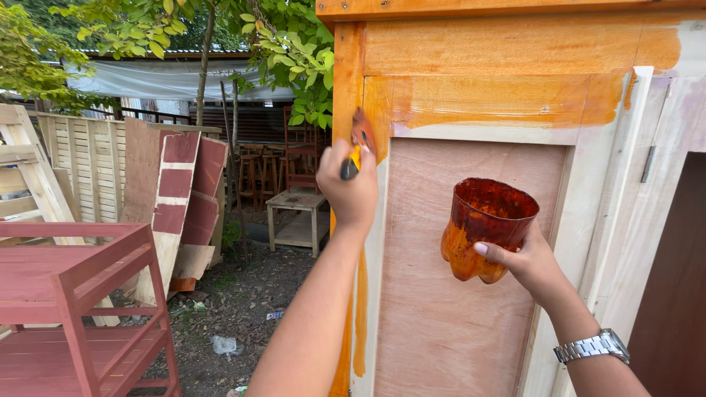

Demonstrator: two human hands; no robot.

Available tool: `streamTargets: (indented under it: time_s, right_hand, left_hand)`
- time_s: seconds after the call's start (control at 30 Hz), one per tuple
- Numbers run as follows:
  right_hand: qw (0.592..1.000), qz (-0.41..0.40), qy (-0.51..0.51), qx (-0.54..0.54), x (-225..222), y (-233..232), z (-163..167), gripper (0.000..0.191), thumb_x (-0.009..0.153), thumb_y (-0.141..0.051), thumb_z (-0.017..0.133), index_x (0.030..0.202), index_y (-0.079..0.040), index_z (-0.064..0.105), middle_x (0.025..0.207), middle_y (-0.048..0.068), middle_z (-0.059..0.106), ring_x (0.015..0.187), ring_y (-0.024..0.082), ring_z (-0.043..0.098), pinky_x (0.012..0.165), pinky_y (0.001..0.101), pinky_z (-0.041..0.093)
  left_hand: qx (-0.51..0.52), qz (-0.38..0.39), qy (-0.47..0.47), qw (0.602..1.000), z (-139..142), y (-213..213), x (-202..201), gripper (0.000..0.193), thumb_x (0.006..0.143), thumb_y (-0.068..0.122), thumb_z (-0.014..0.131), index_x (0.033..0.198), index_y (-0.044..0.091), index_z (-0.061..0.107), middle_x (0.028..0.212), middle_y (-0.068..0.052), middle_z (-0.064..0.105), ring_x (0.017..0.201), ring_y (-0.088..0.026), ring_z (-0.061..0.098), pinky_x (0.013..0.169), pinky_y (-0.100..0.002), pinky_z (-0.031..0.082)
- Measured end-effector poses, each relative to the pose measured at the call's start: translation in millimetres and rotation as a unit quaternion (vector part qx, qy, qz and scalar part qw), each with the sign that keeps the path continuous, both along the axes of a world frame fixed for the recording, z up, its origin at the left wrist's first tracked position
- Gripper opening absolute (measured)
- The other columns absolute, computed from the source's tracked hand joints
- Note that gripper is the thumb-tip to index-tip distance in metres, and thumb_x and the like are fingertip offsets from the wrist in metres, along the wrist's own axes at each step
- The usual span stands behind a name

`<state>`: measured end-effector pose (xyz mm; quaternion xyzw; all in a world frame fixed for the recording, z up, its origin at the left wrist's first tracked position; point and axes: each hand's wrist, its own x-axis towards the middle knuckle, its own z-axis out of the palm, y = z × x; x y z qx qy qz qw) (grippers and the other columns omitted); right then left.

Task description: The person applies orange wood stain to a wooden cabinet, wiping the stain onto the frame edges, top rail, and interior shelf edges with a cloth, dipping it into a cut plastic bottle holding the stain. They work around the cabinet, opening a door to reach the interior frame and shelves.

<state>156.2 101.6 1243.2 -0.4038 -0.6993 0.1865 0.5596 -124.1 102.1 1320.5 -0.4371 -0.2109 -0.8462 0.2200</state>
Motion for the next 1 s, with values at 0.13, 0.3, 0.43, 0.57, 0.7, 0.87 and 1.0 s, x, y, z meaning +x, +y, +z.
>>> streamTargets:
  time_s: [0.13,0.3,0.43,0.57,0.7,0.87,1.0]
  right_hand:
    - [1.000,0.006,0.003,-0.007,-11,2,0,0.100,0.063,-0.041,0.085,0.147,-0.007,0.044,0.136,0.017,0.064,0.130,0.030,0.060,0.108,0.0452,0.048]
    - [0.998,0.059,0.036,0.004,-9,18,14,0.098,0.064,-0.040,0.085,0.146,-0.005,0.043,0.136,0.017,0.064,0.128,0.031,0.061,0.105,0.0460,0.050]
    - [0.998,0.049,0.034,-0.003,-9,29,14,0.102,0.064,-0.042,0.085,0.148,-0.005,0.040,0.136,0.019,0.062,0.129,0.032,0.059,0.107,0.0455,0.048]
    - [0.999,0.052,-0.009,-0.012,-3,25,12,0.106,0.061,-0.044,0.086,0.149,-0.006,0.039,0.136,0.020,0.062,0.129,0.033,0.059,0.108,0.0455,0.048]
    - [0.998,0.064,-0.024,-0.017,19,17,24,0.103,0.061,-0.045,0.086,0.148,-0.007,0.043,0.138,0.019,0.063,0.131,0.032,0.060,0.109,0.0452,0.048]
    - [0.996,0.087,-0.017,0.023,52,19,34,0.104,0.062,-0.042,0.087,0.149,-0.008,0.041,0.139,0.016,0.062,0.132,0.029,0.057,0.110,0.0443,0.045]
    - [0.994,0.106,-0.008,0.023,79,16,29,0.103,0.062,-0.040,0.086,0.149,-0.009,0.041,0.139,0.014,0.062,0.131,0.028,0.057,0.109,0.0437,0.044]
  left_hand:
    - [-0.038,-0.045,-0.014,0.998,1,-7,-9,0.024,0.082,0.002,0.073,0.078,0.000,0.049,0.071,-0.013,0.054,0.064,-0.025,0.054,0.061,-0.038,0.045]
    - [0.037,-0.042,-0.016,0.998,36,0,-15,0.022,0.084,0.002,0.073,0.078,0.000,0.052,0.071,-0.012,0.057,0.065,-0.027,0.057,0.065,-0.038,0.048]
    - [0.002,-0.009,0.006,1.000,4,-6,9,0.024,0.085,0.002,0.072,0.078,0.000,0.049,0.072,-0.013,0.054,0.067,-0.023,0.055,0.062,-0.038,0.043]
    - [-0.081,-0.055,-0.016,0.995,-17,-19,11,0.030,0.087,0.003,0.074,0.074,0.001,0.047,0.065,-0.007,0.048,0.061,-0.015,0.049,0.056,-0.038,0.040]
    - [-0.131,-0.030,-0.054,0.989,29,-15,0,0.031,0.085,0.008,0.076,0.069,0.005,0.050,0.059,0.005,0.048,0.053,-0.009,0.046,0.048,-0.034,0.036]
    - [0.000,-0.065,-0.098,0.993,91,11,15,0.030,0.082,0.010,0.082,0.073,0.002,0.054,0.060,0.000,0.051,0.056,-0.011,0.046,0.055,-0.031,0.042]
    - [0.006,-0.111,-0.170,0.979,85,35,44,0.031,0.082,0.010,0.080,0.072,0.001,0.052,0.061,-0.002,0.055,0.057,-0.011,0.052,0.054,-0.032,0.045]
